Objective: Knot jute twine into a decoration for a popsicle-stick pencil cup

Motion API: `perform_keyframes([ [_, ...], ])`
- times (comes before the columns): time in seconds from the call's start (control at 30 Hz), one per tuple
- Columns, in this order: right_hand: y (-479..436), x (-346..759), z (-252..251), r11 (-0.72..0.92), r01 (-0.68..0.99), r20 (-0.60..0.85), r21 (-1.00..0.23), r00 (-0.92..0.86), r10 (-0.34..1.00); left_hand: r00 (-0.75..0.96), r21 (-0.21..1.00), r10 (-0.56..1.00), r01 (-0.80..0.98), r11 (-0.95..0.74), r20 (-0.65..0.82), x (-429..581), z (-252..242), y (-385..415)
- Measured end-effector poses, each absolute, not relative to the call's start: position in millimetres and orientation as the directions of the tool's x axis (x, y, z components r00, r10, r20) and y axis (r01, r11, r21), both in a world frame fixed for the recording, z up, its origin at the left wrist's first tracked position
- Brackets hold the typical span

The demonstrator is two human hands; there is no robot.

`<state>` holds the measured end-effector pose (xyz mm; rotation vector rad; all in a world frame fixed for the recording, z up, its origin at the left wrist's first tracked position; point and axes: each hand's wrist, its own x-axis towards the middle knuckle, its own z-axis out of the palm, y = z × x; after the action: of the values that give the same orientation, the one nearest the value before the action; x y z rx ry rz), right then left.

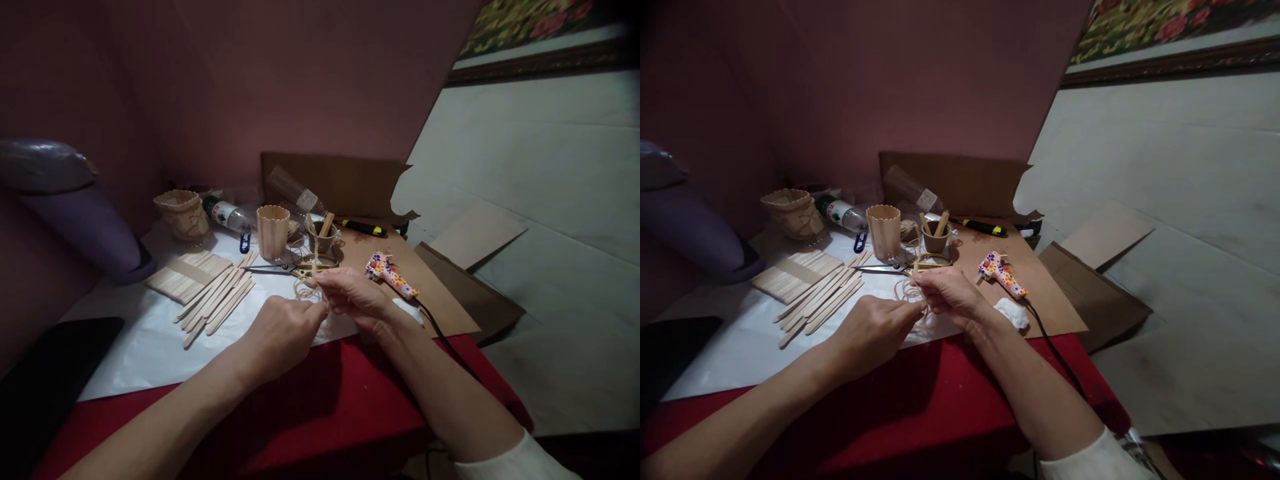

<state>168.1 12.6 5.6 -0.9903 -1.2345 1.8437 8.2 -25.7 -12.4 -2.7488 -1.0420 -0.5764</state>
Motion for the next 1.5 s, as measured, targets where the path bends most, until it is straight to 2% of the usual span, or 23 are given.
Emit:
perform_keyframes([
  [0.2, 12, 164, 3, -0.290, -0.156, -0.207, -0.944, -0.404, 0.891, 0.752, -0.119, 0.574, 0.634, -0.764, 0.324, 9, -10, -26],
  [0.5, 16, 165, 1, -0.258, -0.208, -0.159, -0.943, -0.400, 0.902, 0.762, -0.123, 0.603, 0.639, -0.759, 0.238, 16, -13, -31],
  [0.57, 17, 166, 1, -0.258, -0.215, -0.153, -0.942, -0.407, 0.900, 0.792, -0.058, 0.557, 0.586, -0.808, 0.249, 17, -13, -34],
  [0.63, 17, 167, 2, -0.270, -0.208, -0.162, -0.940, -0.423, 0.891, 0.763, 0.069, 0.559, 0.570, -0.819, 0.324, 17, -10, -36],
  [0.7, 16, 167, 2, -0.268, -0.177, -0.166, -0.947, -0.444, 0.880, 0.577, 0.265, 0.668, 0.630, -0.730, 0.470, 15, -6, -35],
  [0.77, 15, 166, 3, -0.248, -0.122, -0.166, -0.961, -0.463, 0.871, 0.238, 0.518, 0.790, 0.644, -0.564, 0.564, 11, -1, -30],
  [0.83, 13, 164, 3, -0.217, -0.062, -0.165, -0.974, -0.464, 0.870, -0.030, 0.745, 0.865, 0.523, -0.414, 0.502, 7, 3, -23],
  [0.87, 12, 163, 3, -0.201, -0.034, -0.163, -0.979, -0.463, 0.871, -0.070, 0.829, 0.907, 0.440, -0.346, 0.415, 5, 4, -20],
  [0.93, 10, 162, 2, -0.165, 0.011, -0.152, -0.986, -0.457, 0.876, -0.019, 0.941, 0.982, 0.288, -0.175, 0.189, 3, 6, -14],
  [1.0, 10, 161, 1, -0.127, 0.044, -0.133, -0.991, -0.442, 0.887, 0.090, 0.980, 0.996, 0.194, -0.041, 0.024, 3, 5, -11],
  [1.07, 10, 160, 0, -0.087, 0.073, -0.110, -0.994, -0.430, 0.896, 0.154, 0.987, 0.988, 0.163, -0.011, -0.014, 4, 5, -11],
  [1.33, 7, 158, 3, -0.021, 0.154, -0.082, -0.988, -0.406, 0.910, 0.130, 0.953, 0.985, 0.266, -0.145, 0.113, 3, -2, -7],
  [1.5, 9, 158, 2, 0.004, 0.225, -0.094, -0.974, -0.421, 0.902, 0.116, 0.958, 0.989, 0.258, -0.123, 0.095, 2, -2, -6],
])
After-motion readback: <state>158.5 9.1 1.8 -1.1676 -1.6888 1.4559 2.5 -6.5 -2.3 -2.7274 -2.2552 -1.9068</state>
